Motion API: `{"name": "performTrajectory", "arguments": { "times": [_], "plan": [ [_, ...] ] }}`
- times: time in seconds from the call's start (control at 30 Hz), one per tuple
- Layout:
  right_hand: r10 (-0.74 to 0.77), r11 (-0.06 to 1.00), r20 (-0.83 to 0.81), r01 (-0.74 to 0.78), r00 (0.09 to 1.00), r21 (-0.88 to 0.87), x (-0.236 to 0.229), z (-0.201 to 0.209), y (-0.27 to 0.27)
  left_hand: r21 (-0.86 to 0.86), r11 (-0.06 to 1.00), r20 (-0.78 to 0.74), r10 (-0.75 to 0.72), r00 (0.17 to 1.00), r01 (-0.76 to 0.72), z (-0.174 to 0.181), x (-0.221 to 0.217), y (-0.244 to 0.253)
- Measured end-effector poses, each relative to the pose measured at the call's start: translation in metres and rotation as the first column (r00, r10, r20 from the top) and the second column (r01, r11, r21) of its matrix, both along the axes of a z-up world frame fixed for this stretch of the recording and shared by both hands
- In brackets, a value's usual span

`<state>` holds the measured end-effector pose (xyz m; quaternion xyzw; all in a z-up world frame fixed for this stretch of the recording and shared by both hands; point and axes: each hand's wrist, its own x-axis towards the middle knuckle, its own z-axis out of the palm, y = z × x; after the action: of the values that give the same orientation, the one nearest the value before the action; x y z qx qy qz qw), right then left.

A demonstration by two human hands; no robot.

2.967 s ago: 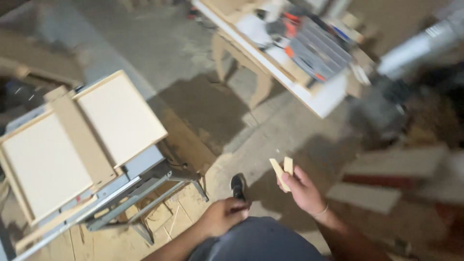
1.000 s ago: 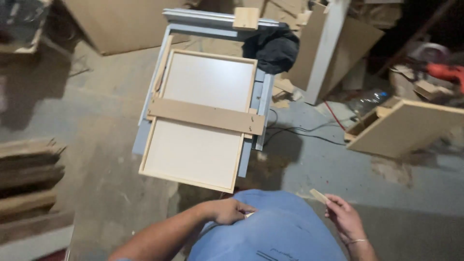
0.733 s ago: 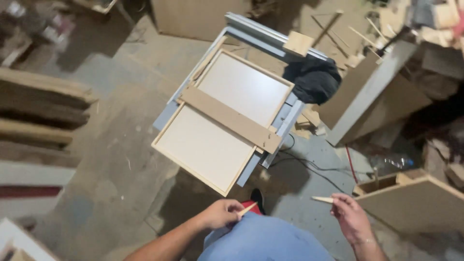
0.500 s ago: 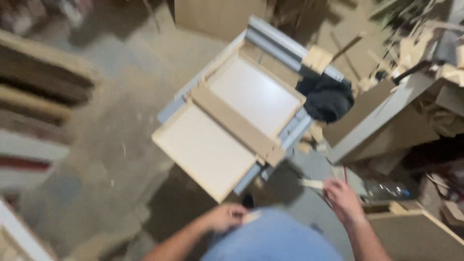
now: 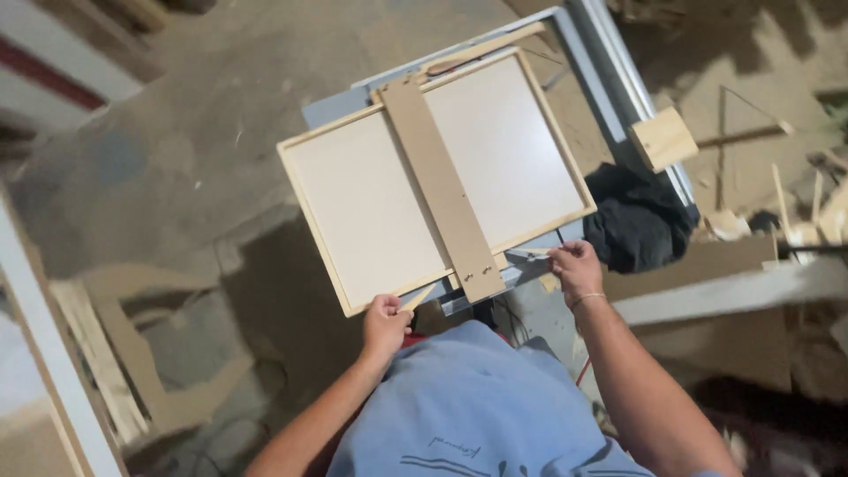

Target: Assembling wooden frames by drilling screws, positioning components, and applying wood glue.

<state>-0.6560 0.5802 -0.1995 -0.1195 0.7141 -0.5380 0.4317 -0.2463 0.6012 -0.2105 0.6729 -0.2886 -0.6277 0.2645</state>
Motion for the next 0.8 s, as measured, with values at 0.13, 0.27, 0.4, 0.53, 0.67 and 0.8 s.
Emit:
{"name": "performTrajectory", "arguments": {
  "times": [0.13,0.27,0.4,0.53,0.67,0.8],
  "plan": [
    [0.153,0.985,-0.035,-0.149,0.988,0.082,-0.021,-0.034,-0.015,-0.066,0.987,0.203,0.155,0.967,-0.144,-0.009,-0.029,0.022],
    [0.225,0.968,0.006,-0.224,0.974,0.111,-0.014,-0.004,-0.021,-0.113,0.928,0.239,0.373,0.897,-0.355,-0.021,-0.053,0.027],
    [0.248,0.958,0.072,-0.255,0.966,0.131,-0.005,0.002,-0.025,-0.060,0.846,0.183,0.531,0.828,-0.530,-0.002,-0.071,0.023],
    [0.209,0.967,0.087,-0.219,0.974,0.128,0.014,0.028,-0.030,0.022,0.679,0.002,0.734,0.679,-0.734,0.004,-0.085,0.016],
    [0.180,0.973,0.092,-0.191,0.979,0.133,0.030,0.057,-0.040,0.077,0.555,-0.103,0.831,0.547,-0.828,0.033,-0.099,0.003],
    [0.195,0.967,0.073,-0.204,0.978,0.151,0.023,0.054,-0.035,0.086,0.501,-0.119,0.864,0.490,-0.861,0.055,-0.107,-0.001]
  ]
}}
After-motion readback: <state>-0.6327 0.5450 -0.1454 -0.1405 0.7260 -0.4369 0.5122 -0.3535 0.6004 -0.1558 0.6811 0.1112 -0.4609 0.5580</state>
